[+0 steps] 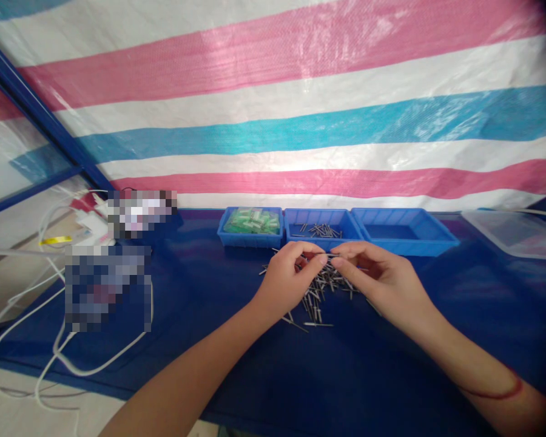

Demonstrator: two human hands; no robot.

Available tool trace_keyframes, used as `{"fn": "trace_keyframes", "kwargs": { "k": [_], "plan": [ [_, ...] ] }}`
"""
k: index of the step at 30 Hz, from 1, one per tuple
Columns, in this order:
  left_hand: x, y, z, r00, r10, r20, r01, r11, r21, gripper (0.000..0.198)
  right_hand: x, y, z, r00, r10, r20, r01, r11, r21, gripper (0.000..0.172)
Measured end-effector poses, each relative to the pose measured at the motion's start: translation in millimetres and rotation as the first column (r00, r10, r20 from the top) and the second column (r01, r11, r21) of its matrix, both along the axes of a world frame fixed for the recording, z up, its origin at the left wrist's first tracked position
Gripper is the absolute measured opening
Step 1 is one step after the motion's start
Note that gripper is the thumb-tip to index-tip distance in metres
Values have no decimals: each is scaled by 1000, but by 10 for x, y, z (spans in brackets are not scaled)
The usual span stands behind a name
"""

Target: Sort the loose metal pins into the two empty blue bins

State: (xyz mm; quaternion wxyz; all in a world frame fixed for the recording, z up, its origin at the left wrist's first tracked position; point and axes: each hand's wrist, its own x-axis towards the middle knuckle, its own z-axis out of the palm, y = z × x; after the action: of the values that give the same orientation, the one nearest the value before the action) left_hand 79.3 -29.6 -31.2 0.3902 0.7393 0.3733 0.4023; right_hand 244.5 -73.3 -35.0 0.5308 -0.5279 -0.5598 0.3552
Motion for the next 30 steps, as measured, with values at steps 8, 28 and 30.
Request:
{"fn": "trace_keyframes", "kwargs": {
  "k": [8, 28, 30],
  "plan": [
    [-15, 44, -2, 988, -105, -111, 98, 993, -67, 28, 1, 43, 21, 984, -51, 170, 21, 985, 173, 12],
    [430, -158, -93, 687, -83, -722, 582, 657, 479, 24, 242, 165, 12, 753, -285, 593, 97, 939, 329, 23],
    [518, -170, -140, 662, -44, -748, 610, 612, 504, 24, 279, 147, -7, 776, -299, 556, 139, 940, 311, 23]
  ]
}}
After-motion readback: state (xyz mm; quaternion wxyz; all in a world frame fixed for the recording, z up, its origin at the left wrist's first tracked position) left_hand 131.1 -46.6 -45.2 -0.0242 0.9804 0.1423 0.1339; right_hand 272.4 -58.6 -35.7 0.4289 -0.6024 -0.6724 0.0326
